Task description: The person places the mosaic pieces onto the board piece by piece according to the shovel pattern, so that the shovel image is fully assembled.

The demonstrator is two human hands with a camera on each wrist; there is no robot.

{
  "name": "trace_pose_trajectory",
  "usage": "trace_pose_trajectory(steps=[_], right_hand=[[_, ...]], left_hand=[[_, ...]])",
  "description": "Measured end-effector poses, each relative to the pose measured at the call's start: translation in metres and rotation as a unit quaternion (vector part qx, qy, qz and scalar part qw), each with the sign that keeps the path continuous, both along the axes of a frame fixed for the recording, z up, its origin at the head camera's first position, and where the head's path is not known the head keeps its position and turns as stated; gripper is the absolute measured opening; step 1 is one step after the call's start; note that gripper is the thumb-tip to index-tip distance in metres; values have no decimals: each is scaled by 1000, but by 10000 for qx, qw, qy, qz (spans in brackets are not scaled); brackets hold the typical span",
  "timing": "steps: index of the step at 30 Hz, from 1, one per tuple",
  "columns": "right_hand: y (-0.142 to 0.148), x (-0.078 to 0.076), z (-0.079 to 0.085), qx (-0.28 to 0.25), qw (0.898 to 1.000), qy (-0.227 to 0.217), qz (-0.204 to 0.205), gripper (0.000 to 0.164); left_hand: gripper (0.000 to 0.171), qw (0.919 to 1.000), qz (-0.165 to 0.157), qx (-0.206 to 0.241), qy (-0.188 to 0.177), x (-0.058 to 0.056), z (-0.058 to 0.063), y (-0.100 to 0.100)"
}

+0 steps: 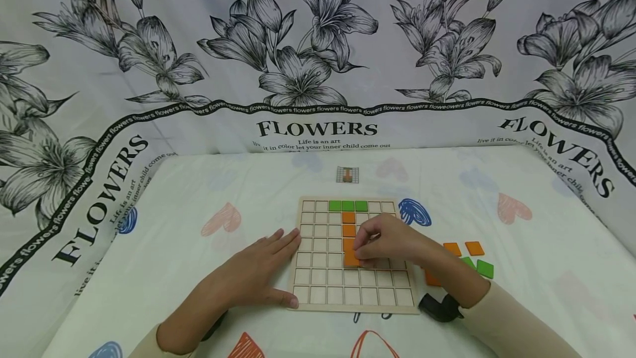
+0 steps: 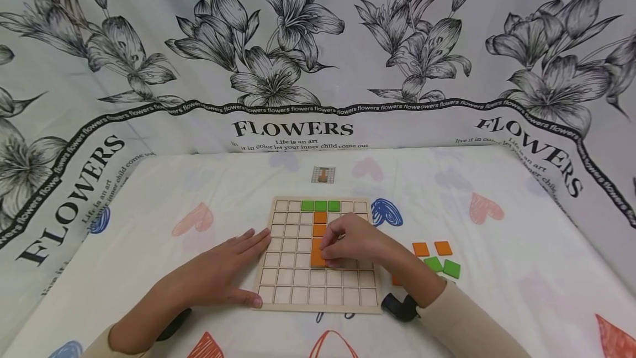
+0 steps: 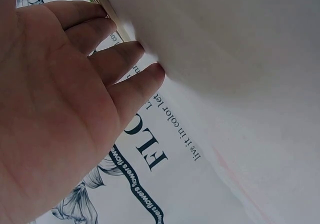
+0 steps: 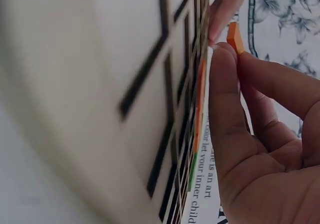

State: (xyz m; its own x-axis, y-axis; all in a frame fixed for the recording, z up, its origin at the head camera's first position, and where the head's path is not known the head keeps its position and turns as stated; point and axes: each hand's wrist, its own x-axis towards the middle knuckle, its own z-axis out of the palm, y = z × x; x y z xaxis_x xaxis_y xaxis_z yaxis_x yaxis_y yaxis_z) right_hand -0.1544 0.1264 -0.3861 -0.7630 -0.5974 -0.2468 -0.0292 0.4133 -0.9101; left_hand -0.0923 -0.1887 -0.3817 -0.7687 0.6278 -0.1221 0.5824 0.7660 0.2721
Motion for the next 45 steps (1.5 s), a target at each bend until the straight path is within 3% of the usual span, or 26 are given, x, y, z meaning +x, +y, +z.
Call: trace_pose_trajectory(steps=[13,22,35,45], right_hand=[[-19,-3,2,149,9991,360,160,8],[-29,-2,0,178,9993,217,259,7],[-35,0,1,90,9999,-40,64,12],[-36,1,4,226,9993,223,172,12]], left_hand=[[111,10000,-26,17,-1,1,2,0],[112,10000,15,6,-95,-1,1,1],[112,10000,53,-25,-59,0,1,1],[112,10000,37,13,-24,0,1,1]])
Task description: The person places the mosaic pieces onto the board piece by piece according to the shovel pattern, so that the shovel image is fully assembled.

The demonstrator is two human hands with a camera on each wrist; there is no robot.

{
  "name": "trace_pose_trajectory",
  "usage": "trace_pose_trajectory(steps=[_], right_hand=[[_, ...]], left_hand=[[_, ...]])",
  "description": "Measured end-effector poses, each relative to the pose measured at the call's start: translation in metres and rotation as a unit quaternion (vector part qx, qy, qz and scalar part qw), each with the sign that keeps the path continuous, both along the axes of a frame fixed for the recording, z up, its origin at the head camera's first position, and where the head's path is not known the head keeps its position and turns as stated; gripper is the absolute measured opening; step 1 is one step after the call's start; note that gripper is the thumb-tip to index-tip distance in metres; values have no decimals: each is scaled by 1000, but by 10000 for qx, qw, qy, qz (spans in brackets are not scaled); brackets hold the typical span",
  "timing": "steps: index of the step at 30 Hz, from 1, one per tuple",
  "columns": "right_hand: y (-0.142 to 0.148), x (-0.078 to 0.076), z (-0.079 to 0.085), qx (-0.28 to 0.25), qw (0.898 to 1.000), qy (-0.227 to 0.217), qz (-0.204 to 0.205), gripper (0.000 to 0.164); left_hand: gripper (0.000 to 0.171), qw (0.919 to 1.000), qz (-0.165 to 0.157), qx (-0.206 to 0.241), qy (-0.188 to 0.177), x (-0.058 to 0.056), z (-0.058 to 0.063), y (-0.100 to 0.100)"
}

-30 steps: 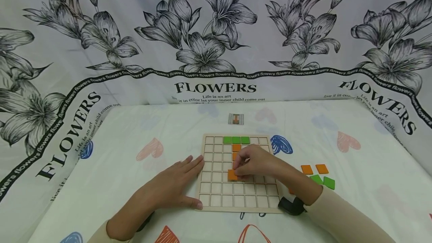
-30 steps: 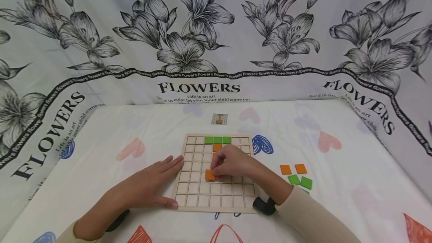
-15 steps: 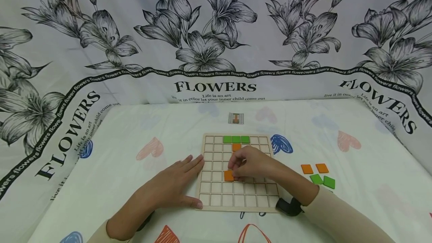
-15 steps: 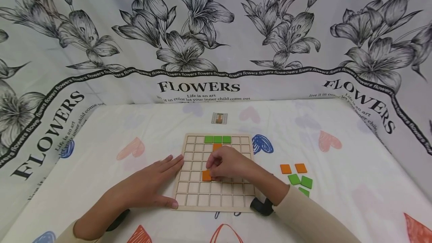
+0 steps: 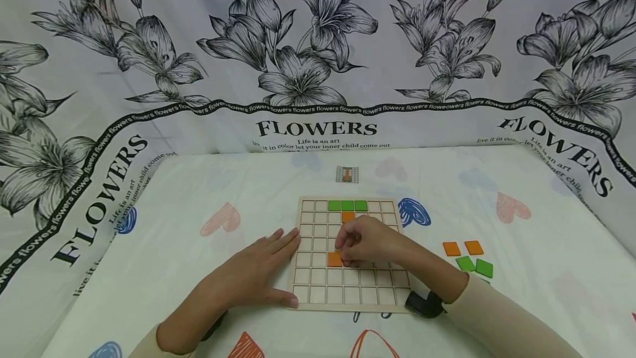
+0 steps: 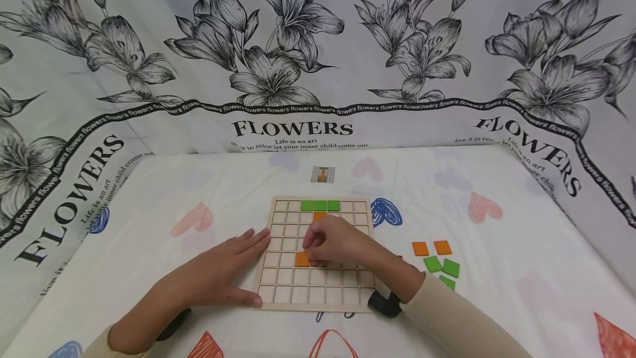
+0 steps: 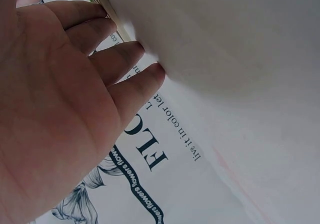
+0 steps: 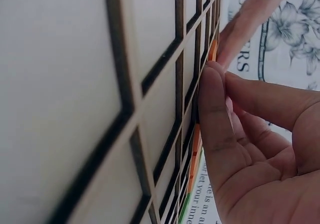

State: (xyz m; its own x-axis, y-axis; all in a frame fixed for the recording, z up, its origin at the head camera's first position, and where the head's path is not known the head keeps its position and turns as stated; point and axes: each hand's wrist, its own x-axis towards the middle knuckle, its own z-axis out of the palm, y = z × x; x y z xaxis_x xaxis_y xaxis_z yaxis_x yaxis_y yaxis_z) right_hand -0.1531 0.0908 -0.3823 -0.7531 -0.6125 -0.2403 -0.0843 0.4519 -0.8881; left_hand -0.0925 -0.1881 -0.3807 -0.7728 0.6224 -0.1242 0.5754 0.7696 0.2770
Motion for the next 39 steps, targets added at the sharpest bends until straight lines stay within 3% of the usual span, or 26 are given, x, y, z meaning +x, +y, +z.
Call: trace_pose_trajectory(steps=[11,17,25,28,33,39], right_hand=[[14,3,2,188,9985,390,341,6],[55,-4,5,451,9968,563,353,3],[123,-2,9,650,9959,618,-90,3],[145,2,10,1054,9897,893,-376,5],[170,7,9,1878,9691,1359,-843,10],[182,8,4,2222,9592,1493,-914,13]], left_hand=[[111,10000,-49,41,57,-1,-2,0],[111,9999,-98,44,70,-1,-2,1],[110,10000,-61,8,24,0,1,0],[110,10000,-56,13,7,1,1,0],[111,10000,-22,-24,-59,1,1,1],[111,10000,9,-5,-96,1,2,1]])
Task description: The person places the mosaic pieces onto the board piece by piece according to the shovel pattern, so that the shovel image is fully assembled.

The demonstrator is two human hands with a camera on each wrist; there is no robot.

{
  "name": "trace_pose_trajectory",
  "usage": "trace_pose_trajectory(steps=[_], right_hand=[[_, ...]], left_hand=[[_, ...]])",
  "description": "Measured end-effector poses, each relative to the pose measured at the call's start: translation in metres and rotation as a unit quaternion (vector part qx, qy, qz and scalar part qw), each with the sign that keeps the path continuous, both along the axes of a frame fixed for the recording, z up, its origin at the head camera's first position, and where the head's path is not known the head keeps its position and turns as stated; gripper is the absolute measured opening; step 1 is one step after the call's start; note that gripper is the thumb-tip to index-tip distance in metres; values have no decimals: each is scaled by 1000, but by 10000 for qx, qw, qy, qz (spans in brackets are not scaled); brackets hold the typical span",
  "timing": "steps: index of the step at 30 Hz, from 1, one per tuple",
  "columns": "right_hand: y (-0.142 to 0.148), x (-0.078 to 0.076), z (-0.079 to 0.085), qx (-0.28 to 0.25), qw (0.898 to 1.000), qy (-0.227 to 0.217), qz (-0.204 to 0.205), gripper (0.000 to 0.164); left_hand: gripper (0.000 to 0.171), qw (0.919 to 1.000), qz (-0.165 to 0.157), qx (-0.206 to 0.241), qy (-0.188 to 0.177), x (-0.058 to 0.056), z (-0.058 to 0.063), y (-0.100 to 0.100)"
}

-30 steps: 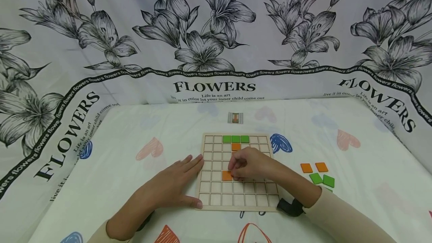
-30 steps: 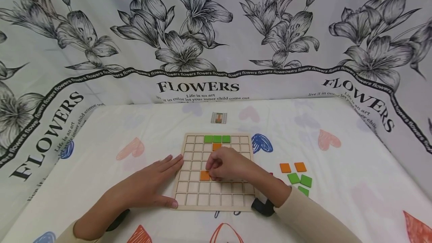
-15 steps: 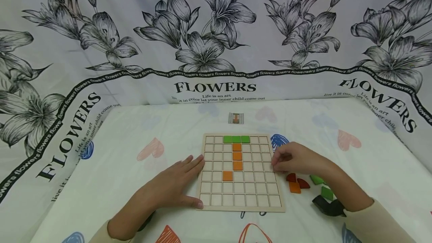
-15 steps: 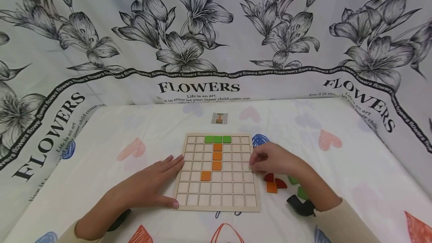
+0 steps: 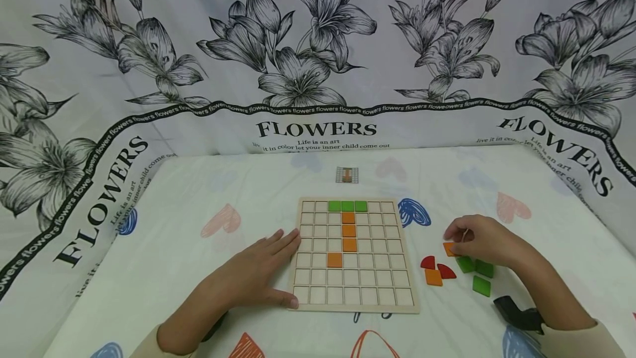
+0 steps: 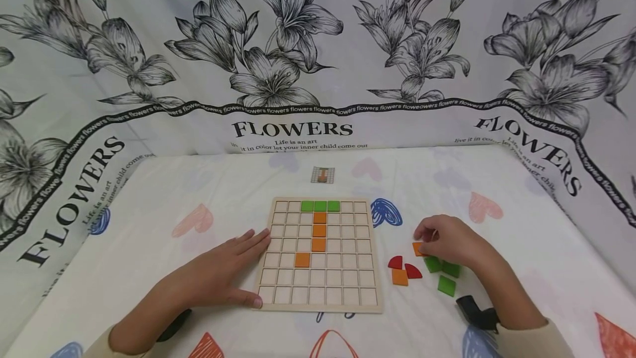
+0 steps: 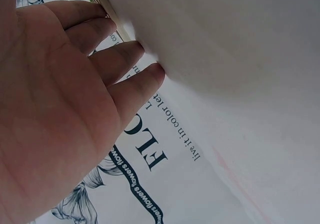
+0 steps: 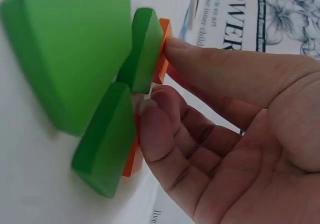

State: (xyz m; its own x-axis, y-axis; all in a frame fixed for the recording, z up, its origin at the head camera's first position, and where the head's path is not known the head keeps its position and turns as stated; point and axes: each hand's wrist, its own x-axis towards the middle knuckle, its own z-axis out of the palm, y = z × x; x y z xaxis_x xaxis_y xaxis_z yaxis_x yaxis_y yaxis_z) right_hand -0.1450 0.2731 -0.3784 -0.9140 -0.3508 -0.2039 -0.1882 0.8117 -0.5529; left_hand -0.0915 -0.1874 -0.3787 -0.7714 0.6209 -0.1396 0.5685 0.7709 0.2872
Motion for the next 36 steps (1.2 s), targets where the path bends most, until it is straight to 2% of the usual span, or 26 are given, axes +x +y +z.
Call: trace_pose_trajectory(steps=[13,19,30,36], right_hand=[[2,2,0,-32,9999,57,142,16],[4,1,2,-101,9996,-202,-158,6],[11,-3,4,-573,9964,-593,-201,12],[9,-3,5,-765,9940,-696,-359,11]], left_hand=[[112,9999,-54,16,86,0,-1,-1],[112,10000,-47,1,31,0,-2,-1],[112,10000,-58,14,71,0,-2,-1],[112,9999,-64,30,80,0,-2,-1]])
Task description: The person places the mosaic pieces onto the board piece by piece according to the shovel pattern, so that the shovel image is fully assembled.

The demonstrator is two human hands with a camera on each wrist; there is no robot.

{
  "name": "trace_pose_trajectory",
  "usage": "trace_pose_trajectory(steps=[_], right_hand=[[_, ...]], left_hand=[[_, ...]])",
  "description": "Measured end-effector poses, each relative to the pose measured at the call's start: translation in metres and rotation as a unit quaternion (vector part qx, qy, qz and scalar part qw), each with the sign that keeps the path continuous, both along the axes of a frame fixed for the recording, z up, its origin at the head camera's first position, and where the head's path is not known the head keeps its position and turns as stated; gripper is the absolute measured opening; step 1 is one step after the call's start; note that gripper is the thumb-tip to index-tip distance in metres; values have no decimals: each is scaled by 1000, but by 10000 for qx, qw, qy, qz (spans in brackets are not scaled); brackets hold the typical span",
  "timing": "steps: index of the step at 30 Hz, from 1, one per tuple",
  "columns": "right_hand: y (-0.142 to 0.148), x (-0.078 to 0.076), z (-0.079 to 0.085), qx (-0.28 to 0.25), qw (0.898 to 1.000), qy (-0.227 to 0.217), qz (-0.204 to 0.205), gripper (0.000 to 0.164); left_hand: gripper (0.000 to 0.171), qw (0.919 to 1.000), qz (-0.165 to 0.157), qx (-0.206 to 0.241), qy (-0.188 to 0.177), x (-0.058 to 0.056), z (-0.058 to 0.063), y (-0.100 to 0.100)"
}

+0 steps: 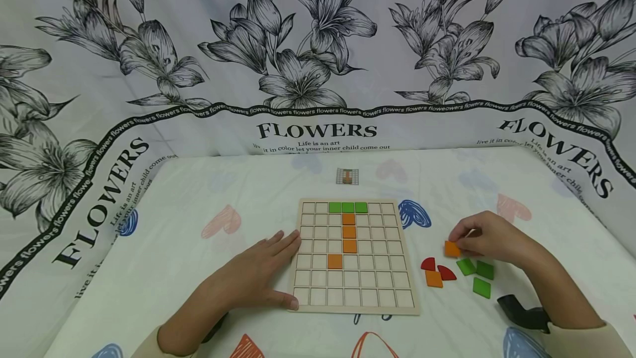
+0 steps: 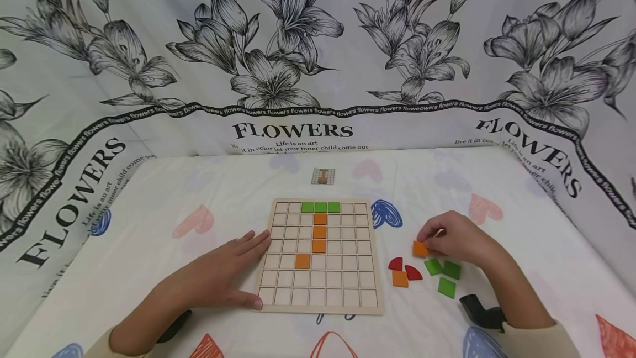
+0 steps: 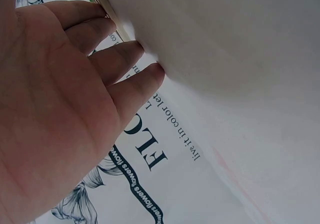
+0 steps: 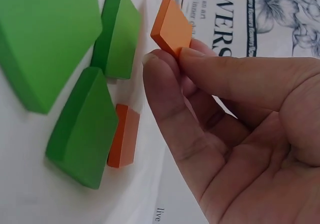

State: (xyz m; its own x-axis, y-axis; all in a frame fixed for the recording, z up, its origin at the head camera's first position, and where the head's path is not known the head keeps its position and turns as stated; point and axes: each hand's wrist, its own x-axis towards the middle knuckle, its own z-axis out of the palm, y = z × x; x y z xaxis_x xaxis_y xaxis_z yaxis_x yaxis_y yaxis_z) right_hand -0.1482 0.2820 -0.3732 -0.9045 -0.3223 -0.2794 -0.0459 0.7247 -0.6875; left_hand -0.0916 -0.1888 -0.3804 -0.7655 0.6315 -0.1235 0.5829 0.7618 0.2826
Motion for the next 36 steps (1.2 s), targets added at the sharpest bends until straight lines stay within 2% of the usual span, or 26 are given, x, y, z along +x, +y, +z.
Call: trace_pose_trajectory(steps=[8,15,26,36], right_hand=[[-8,1,3,-167,9998,-112,15,11],[-16,-1,6,-61,10000,30,53,12],[-28,-6,6,-236,9992,153,284,12],[-37,-6,6,-766,9961,-71,432,11]], left_hand=[[112,10000,10,-16,16,0,0,0],[113,10000,-1,-14,20,0,0,0],[112,10000,9,25,-9,1,2,0],[111,10000,-25,34,57,2,2,0]])
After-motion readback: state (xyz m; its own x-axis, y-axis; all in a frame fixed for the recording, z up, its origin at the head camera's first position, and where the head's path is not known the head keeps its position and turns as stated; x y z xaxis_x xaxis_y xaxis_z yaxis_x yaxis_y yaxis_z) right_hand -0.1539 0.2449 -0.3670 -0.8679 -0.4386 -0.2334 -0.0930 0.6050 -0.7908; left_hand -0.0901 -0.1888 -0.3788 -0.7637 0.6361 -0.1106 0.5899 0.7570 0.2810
